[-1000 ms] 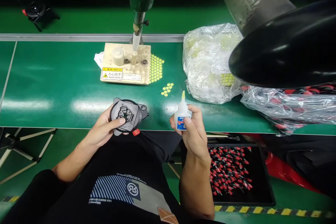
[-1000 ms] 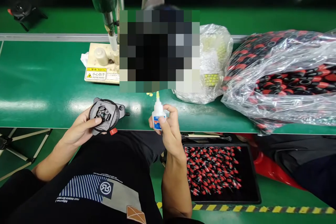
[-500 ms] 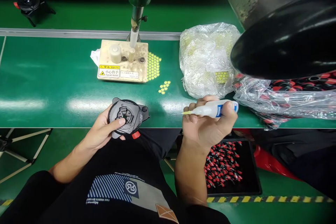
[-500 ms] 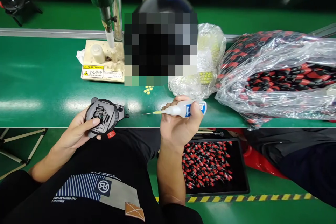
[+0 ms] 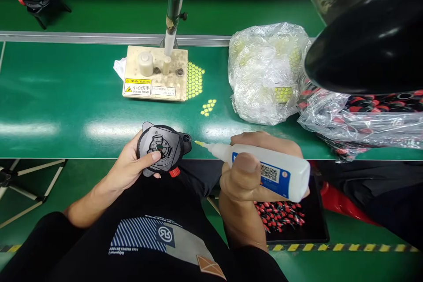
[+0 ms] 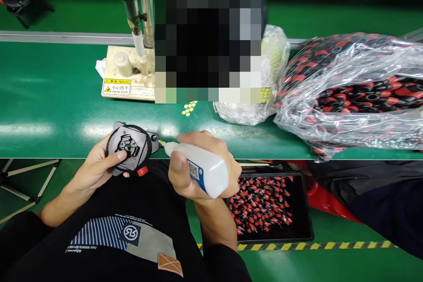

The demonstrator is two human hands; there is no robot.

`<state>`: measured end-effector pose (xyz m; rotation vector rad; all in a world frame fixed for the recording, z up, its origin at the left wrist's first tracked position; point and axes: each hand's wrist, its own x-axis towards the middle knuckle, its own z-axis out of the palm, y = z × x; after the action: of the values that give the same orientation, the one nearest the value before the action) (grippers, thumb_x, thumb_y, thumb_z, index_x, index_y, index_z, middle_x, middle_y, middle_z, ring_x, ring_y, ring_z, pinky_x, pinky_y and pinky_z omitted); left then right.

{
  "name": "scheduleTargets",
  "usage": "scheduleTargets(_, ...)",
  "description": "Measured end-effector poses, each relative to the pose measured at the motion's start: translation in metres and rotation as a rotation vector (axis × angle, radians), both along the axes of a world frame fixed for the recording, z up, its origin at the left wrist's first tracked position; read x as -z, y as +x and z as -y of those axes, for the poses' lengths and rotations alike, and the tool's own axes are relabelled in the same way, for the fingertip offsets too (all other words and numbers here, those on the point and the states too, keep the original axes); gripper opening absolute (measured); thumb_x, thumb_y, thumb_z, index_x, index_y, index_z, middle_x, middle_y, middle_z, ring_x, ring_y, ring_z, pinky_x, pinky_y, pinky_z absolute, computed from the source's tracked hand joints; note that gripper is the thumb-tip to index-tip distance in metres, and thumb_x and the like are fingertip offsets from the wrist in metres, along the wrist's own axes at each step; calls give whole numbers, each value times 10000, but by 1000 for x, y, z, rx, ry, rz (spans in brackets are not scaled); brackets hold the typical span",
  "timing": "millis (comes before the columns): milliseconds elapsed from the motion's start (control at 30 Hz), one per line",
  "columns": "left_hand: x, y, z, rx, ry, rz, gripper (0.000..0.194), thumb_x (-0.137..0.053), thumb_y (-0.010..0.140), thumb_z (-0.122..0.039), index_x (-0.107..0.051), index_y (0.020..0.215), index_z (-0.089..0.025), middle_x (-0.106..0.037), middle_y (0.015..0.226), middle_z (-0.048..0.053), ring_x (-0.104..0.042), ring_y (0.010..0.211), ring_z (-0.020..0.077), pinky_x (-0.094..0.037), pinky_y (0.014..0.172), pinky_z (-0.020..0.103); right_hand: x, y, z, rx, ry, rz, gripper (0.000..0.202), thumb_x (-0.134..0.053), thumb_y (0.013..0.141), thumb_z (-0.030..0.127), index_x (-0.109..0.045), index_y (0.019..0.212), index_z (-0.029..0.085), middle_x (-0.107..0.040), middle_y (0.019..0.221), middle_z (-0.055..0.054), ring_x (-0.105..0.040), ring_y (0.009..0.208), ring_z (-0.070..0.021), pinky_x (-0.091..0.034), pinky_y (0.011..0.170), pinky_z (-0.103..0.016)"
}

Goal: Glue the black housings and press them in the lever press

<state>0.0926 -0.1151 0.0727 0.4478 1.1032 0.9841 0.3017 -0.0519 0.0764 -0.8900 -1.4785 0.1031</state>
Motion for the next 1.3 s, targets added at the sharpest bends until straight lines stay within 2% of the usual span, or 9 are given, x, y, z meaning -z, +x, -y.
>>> scheduleTargets(133, 0, 0, 2, 8, -7, 1, 616, -932, 815, -356, -640, 1336, -205, -758, 972, 42, -740, 676, 175, -630, 483, 223, -1, -4, -2, 20, 2, 64, 87, -650, 1005, 366, -600, 954, 316, -663, 769, 25, -568, 538, -162, -449, 478, -317)
scheduleTargets(300, -1, 0, 2, 0, -5, -5, 695, -931, 816, -351, -598, 1410, -216, -773, 996, 51, -752, 690, 189, -607, 473, 219, 0, -5, 0, 64, 3, 108, 92, -662, 997, 375, -628, 1041, 301, -670, 759, 13, -606, 570, -176, -507, 499, -321)
scheduleTargets(433, -1, 1, 2, 4, 3, -1, 650, -928, 819, -355, -619, 1370, -205, -776, 1006, 56, -755, 690, 188, -604, 472, 211, 3, -5, 1, 42, -24, 125, 139, -656, 1010, 357, -619, 1139, 321, -692, 806, 15, -639, 601, -180, -537, 527, -321)
scheduleTargets(633, -1, 1, 1, -3, -7, 4, 654, -933, 816, -345, -615, 1367, -191, -766, 975, 51, -749, 685, 181, -616, 475, 206, 5, -5, 1, 8, 26, 97, 377, -681, 1006, 312, -556, 1356, 377, -723, 894, 29, -644, 620, -180, -537, 545, -322)
scheduleTargets(767, 0, 0, 2, -11, -18, -3, 741, -943, 802, -341, -576, 1432, -208, -770, 978, 45, -750, 687, 187, -610, 465, 211, 6, -5, 0, 10, 19, 92, 360, -676, 1013, 314, -568, 1350, 375, -723, 886, 28, -644, 605, -178, -538, 530, -322)
scheduleTargets(933, 0, 0, 3, 6, -13, -11, 684, -931, 814, -353, -604, 1398, -216, -771, 978, 44, -754, 699, 195, -613, 475, 222, 6, -5, -1, -23, 62, 92, 432, -698, 994, 281, -567, 1399, 354, -717, 876, 42, -649, 621, -151, -550, 542, -286)
scheduleTargets(1067, 0, 1, 1, 5, 9, 10, 644, -929, 819, -350, -614, 1361, -201, -767, 986, 55, -741, 686, 187, -597, 458, 213, 1, -6, -1, 3, 20, 74, 144, -655, 1016, 320, -654, 1160, 310, -705, 835, 13, -637, 580, -159, -521, 496, -301)
scheduleTargets(1133, 0, 1, 1, 2, 6, 9, 633, -926, 823, -345, -615, 1356, -204, -765, 980, 52, -741, 686, 187, -602, 461, 216, 0, -6, 0, 12, 4, 80, 70, -649, 1018, 341, -667, 1060, 289, -698, 814, 3, -635, 569, -160, -520, 485, -304)
scheduleTargets(1300, -1, 1, 2, 9, -1, -6, 617, -919, 829, -340, -628, 1355, -200, -770, 1000, 57, -754, 709, 192, -607, 477, 209, 4, -5, 2, 11, -9, 104, 175, -670, 1007, 322, -627, 1175, 341, -718, 863, 20, -658, 603, -168, -562, 532, -315)
